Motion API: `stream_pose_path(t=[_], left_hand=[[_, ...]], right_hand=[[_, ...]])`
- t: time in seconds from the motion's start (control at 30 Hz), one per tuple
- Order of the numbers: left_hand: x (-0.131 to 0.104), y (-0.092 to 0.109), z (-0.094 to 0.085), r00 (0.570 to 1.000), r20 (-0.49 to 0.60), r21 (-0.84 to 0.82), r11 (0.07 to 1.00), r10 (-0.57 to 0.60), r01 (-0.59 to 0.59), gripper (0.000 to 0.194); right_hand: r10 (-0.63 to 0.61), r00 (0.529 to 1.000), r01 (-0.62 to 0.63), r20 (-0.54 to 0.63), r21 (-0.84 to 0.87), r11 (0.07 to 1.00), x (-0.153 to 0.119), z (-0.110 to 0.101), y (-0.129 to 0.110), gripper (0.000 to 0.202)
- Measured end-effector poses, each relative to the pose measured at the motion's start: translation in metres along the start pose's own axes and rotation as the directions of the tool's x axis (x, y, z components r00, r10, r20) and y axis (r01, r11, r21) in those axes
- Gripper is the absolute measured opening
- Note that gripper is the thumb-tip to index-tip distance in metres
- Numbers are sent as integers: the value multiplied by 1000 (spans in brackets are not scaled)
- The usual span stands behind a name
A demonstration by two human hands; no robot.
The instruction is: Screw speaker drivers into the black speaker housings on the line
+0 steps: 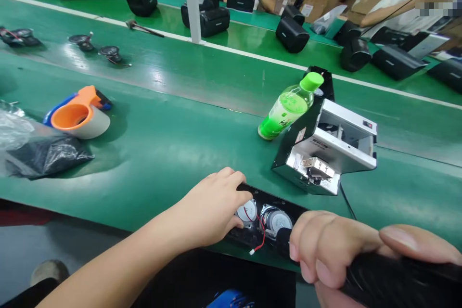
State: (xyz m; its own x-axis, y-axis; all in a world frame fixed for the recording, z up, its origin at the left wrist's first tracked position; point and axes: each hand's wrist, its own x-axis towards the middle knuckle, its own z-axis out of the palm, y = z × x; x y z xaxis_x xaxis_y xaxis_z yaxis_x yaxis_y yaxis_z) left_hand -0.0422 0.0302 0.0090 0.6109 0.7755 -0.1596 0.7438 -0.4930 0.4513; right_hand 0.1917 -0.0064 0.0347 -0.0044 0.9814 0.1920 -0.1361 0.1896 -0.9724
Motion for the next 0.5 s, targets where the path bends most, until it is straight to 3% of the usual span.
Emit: stream_pose_path(t=[0.17,0.3,0.43,0.5], left_hand=[[-1,0,2,1000,-24,18,1000,12,-12,29],[-1,-2,2,999,-31,19,1000,24,-24,29],[0,-2,1,999,-32,21,999,28,-27,27],[0,-2,1,999,-35,20,999,27,-27,27]], right_hand=[[61,997,-61,47,0,998,26,12,-4,49],[95,993,-96,72,12,995,19,12,-3,45],[102,988,-108,112,54,993,8,21,-3,22],[77,988,-88,137,71,994,8,26,-5,26]])
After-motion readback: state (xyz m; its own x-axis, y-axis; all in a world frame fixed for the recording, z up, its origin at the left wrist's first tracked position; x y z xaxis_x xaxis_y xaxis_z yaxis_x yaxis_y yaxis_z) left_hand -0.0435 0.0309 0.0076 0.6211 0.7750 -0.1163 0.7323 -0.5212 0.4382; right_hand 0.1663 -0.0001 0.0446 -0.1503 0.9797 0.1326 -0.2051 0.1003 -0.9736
